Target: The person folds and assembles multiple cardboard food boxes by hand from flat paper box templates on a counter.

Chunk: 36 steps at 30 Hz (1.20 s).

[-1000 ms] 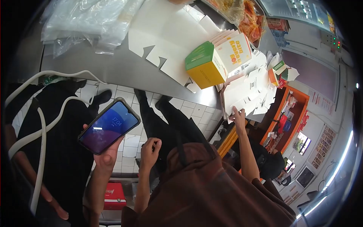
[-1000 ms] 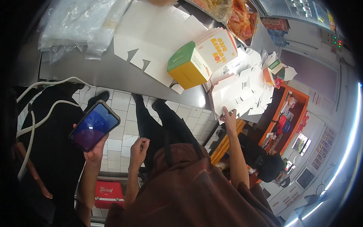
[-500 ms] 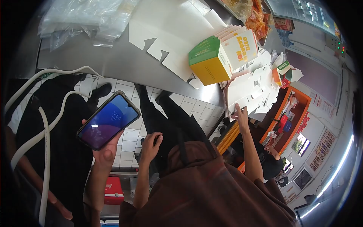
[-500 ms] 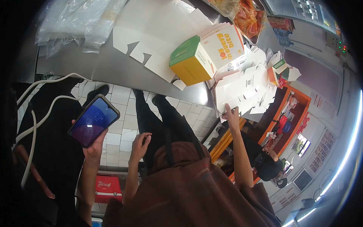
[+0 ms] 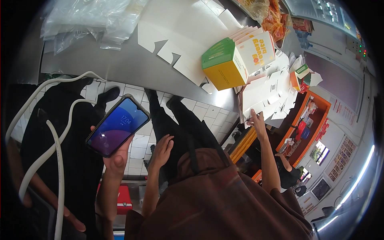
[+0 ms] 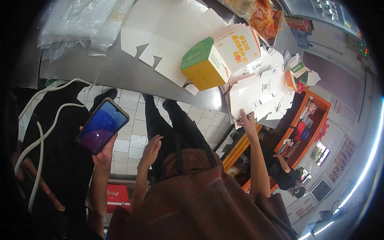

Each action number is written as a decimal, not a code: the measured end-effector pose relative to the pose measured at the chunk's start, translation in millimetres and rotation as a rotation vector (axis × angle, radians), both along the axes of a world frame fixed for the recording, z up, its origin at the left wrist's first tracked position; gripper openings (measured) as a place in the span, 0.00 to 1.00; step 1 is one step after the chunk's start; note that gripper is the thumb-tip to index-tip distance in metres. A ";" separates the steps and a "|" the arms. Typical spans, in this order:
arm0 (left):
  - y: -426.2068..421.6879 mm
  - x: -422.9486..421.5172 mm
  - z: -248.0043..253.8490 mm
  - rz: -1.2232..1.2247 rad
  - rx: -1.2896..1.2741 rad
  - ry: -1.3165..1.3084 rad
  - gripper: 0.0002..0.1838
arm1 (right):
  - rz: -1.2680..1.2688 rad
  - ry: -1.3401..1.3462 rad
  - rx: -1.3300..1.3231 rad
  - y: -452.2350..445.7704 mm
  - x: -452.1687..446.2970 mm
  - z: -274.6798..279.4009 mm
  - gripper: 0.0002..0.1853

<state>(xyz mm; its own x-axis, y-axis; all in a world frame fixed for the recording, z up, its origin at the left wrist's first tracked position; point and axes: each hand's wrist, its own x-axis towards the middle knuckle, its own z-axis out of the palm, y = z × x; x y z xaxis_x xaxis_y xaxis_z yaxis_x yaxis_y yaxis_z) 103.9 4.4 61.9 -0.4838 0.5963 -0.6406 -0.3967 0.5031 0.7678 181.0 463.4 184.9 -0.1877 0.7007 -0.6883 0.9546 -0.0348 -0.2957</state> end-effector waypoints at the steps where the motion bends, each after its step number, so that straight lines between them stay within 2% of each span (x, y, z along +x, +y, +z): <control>1: -0.6 -1.7 1.0 -0.004 0.001 -0.008 0.24 | 0.005 -0.003 -0.006 0.7 -0.5 0.5 0.34; 8: 3.3 -4.6 -3.4 0.004 -0.003 -0.044 0.25 | 0.037 0.028 0.038 2.1 1.5 -3.5 0.32; 14: 8.8 -24.2 1.9 -0.056 -0.029 -0.138 0.29 | -0.051 0.154 0.026 7.1 18.0 -12.4 0.31; 15: 11.0 -28.7 1.9 -0.052 -0.032 -0.147 0.29 | -0.094 0.103 -0.003 9.0 14.8 -8.5 0.32; 18: 15.9 -42.2 10.3 -0.036 -0.106 -0.064 0.27 | 0.215 -0.097 0.650 -7.8 5.8 -8.4 0.35; 19: 18.5 -48.1 14.0 -0.025 -0.141 -0.015 0.26 | 0.285 -0.055 0.739 -21.3 -10.6 8.0 0.42; 22: 23.1 -61.3 11.0 -0.035 -0.145 0.109 0.25 | 0.653 0.177 0.991 -35.3 -40.2 11.3 0.49; 25: 39.1 -81.5 20.7 -0.032 -0.018 0.162 0.23 | 0.786 -0.074 0.762 -36.2 -49.3 -1.8 0.56; 28: 61.7 -106.0 55.5 -0.069 0.063 0.197 0.22 | 0.654 -0.073 0.403 -16.0 -54.5 9.6 0.57; 29: 71.1 -113.5 70.6 -0.077 0.087 0.229 0.22 | 0.639 -0.019 0.391 -12.1 -52.7 13.8 0.46; 32: 93.6 -129.7 107.5 -0.130 0.172 0.257 0.22 | 0.749 0.153 0.246 26.1 -34.2 9.5 0.32; 33: 99.7 -133.4 112.2 -0.163 0.211 0.256 0.23 | 0.553 0.325 0.157 35.1 -31.3 11.8 0.23; 34: 108.4 -137.1 118.5 -0.198 0.252 0.254 0.23 | 0.439 0.386 0.192 39.8 -30.3 20.6 0.20; 36: 126.5 -145.8 135.6 -0.284 0.270 0.195 0.24 | 0.232 0.448 0.481 36.7 -32.8 59.3 0.17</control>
<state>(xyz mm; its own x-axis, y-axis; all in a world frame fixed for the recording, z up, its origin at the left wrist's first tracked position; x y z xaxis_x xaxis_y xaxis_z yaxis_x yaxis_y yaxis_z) -42.0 130.9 197.6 -0.3729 0.8566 -0.3565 -0.1058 0.3425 0.9335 148.2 500.1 244.2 -0.5632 0.8156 -0.1329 0.7038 0.3892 -0.5942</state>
